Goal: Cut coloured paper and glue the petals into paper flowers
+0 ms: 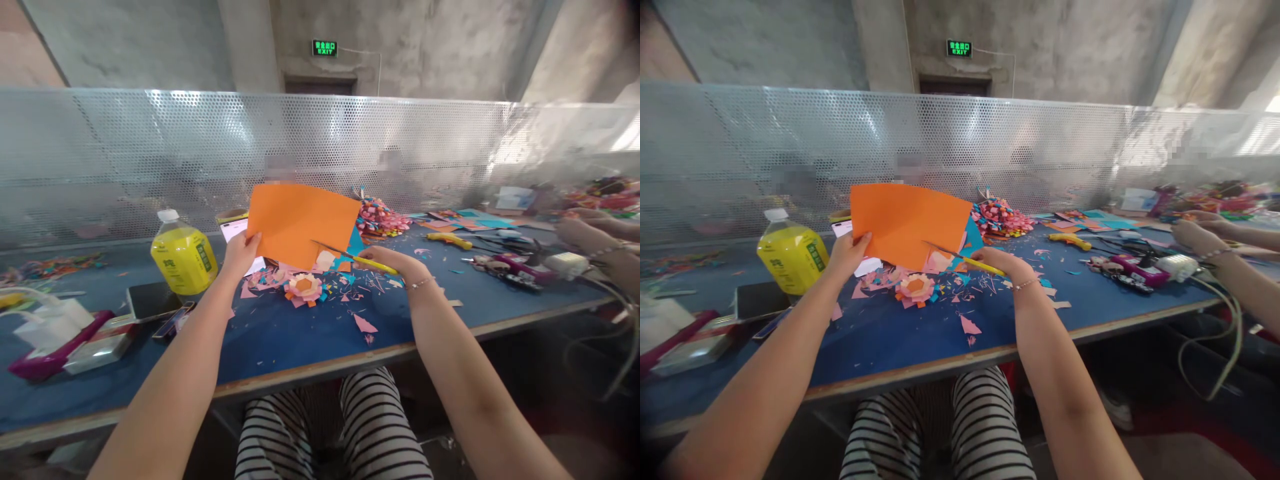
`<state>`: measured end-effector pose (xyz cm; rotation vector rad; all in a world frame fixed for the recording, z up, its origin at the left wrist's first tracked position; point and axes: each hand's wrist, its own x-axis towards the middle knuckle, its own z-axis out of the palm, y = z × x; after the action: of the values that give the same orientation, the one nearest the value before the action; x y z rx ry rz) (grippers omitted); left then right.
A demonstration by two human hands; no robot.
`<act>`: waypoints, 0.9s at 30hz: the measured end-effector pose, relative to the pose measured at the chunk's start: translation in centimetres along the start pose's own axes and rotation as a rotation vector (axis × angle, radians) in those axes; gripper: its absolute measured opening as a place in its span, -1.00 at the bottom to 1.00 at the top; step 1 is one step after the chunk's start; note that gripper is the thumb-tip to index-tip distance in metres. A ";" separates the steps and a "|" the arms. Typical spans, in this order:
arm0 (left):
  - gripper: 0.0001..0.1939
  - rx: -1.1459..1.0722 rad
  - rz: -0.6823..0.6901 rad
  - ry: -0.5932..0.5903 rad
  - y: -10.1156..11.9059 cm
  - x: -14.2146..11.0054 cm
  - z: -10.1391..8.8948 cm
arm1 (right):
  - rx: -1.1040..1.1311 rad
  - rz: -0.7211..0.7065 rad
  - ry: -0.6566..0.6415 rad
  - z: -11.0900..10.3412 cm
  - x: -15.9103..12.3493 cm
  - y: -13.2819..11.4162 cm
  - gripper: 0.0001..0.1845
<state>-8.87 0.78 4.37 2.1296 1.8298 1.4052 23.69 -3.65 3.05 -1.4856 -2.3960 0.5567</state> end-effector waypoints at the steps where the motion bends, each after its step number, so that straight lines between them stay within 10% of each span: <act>1: -0.58 0.003 0.000 -0.004 0.0 0.0 0.0 | 0.005 0.004 -0.004 0.0 0.0 0.0 -0.52; 27: -0.61 -0.050 -0.011 -0.046 0.9 -0.5 0.1 | 0.166 0.101 -0.015 0.5 -0.2 0.3 -0.55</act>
<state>-8.03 0.16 4.52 2.1060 1.7685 1.3731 23.82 -3.76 2.48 -1.5403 -2.2334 0.7719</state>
